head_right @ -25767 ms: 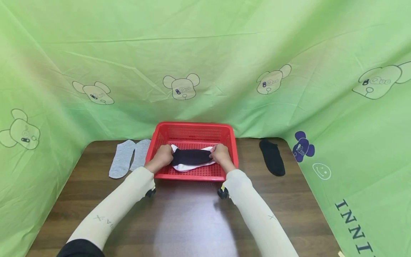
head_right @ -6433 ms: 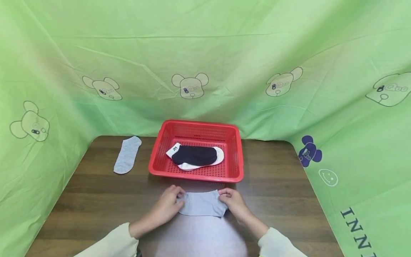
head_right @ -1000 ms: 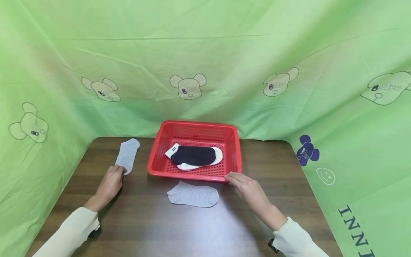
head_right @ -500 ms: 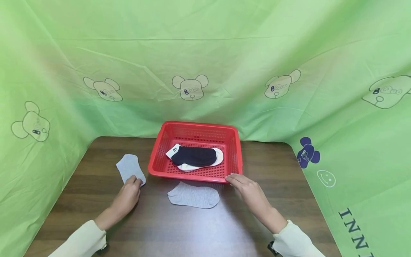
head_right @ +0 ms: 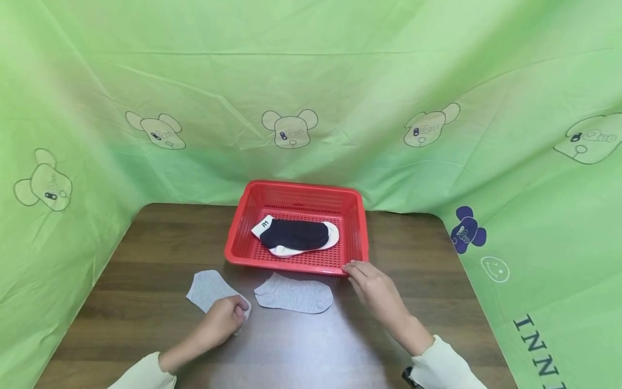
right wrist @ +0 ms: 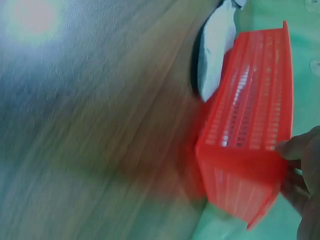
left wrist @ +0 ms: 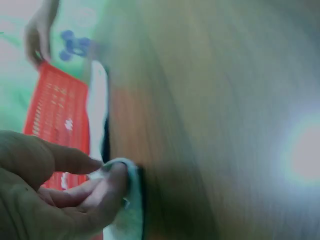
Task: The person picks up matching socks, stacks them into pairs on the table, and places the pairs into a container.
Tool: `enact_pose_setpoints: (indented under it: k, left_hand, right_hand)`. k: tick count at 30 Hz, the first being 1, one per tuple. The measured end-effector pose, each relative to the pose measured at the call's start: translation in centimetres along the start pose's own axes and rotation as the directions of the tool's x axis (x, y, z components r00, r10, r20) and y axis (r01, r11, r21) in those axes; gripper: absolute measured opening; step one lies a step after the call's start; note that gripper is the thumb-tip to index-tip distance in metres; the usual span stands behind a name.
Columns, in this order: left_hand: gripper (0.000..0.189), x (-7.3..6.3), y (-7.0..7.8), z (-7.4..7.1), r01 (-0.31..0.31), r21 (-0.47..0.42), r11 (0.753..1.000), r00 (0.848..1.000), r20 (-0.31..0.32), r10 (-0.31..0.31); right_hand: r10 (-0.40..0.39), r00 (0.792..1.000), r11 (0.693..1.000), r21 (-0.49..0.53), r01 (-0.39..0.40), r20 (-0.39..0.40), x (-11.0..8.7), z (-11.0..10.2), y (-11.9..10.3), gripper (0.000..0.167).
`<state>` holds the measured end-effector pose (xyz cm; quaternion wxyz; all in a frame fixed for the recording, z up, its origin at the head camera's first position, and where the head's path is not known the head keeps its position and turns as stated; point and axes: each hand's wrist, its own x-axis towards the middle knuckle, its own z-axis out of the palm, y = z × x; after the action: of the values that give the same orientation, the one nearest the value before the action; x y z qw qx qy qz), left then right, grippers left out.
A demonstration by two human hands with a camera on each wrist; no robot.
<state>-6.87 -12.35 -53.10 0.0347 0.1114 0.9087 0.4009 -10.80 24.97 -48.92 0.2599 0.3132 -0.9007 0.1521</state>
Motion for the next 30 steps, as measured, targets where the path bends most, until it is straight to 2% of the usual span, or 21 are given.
enact_pose_setpoints:
  k: [3, 4, 8, 10, 12, 14, 17, 20, 26, 30]
  left_hand:
    - [0.008, -0.3, 0.9, -0.1, 0.098, -0.072, 0.993, 0.995, 0.035, -0.096]
    - [0.007, -0.3, 1.1, -0.2, 0.108, -0.068, 0.992, 0.994, 0.022, -0.107]
    - [0.011, 0.3, 1.1, -1.4, 0.068, 0.01, 0.998, 0.992, -0.104, -0.066]
    - [0.016, 0.6, 0.5, -2.3, 0.047, 0.089, 0.995, 0.982, -0.187, -0.03]
    - [0.024, 0.9, -0.3, -3.1, 0.046, 0.175, 0.983, 0.967, -0.255, 0.001]
    - [0.033, 1.2, -1.3, -3.7, 0.058, 0.253, 0.966, 0.958, -0.287, 0.017]
    - [0.043, 1.6, -2.6, -4.2, 0.07, 0.316, 0.946, 0.964, -0.264, 0.017]
    - [0.047, 1.6, -3.4, -4.3, 0.068, 0.349, 0.934, 0.973, -0.229, 0.015]
    - [0.044, 1.7, -4.7, -4.0, 0.059, 0.431, 0.901, 0.978, -0.204, 0.034]
    - [0.045, 1.7, -5.2, -3.8, 0.082, 0.444, 0.892, 0.975, -0.22, 0.02]
  right_hand:
    - [0.01, 1.0, 1.0, 0.011, -0.009, -0.019, 0.8, 0.6, -1.5, 0.036]
    - [0.0, 0.999, 1.0, 0.02, 0.001, -0.038, 1.1, 1.0, -2.2, 0.034]
    - [-0.045, 0.998, 0.994, 0.095, 0.049, -0.038, 2.1, 2.5, -6.0, 0.03]
    - [-0.059, 0.998, 0.989, 0.136, 0.056, 0.017, 2.4, 3.6, -8.2, 0.028]
    - [-0.06, 0.992, 0.989, 0.138, 0.045, 0.107, 2.5, 4.8, -10.4, 0.025]
    - [-0.062, 0.977, 0.993, 0.113, 0.039, 0.204, 2.7, 6.1, -12.1, 0.023]
    - [-0.062, 0.945, 0.998, 0.049, 0.049, 0.322, 3.0, 7.8, -14.1, 0.027]
    - [-0.045, 0.928, 0.999, 0.033, 0.036, 0.37, 3.5, 9.2, -15.4, 0.032]
    - [-0.025, 0.936, 0.998, 0.059, 0.005, 0.352, 4.2, 11.1, -17.2, 0.036]
    - [0.049, 0.94, 0.99, 0.11, -0.09, 0.337, 4.4, 11.6, -17.9, 0.037]
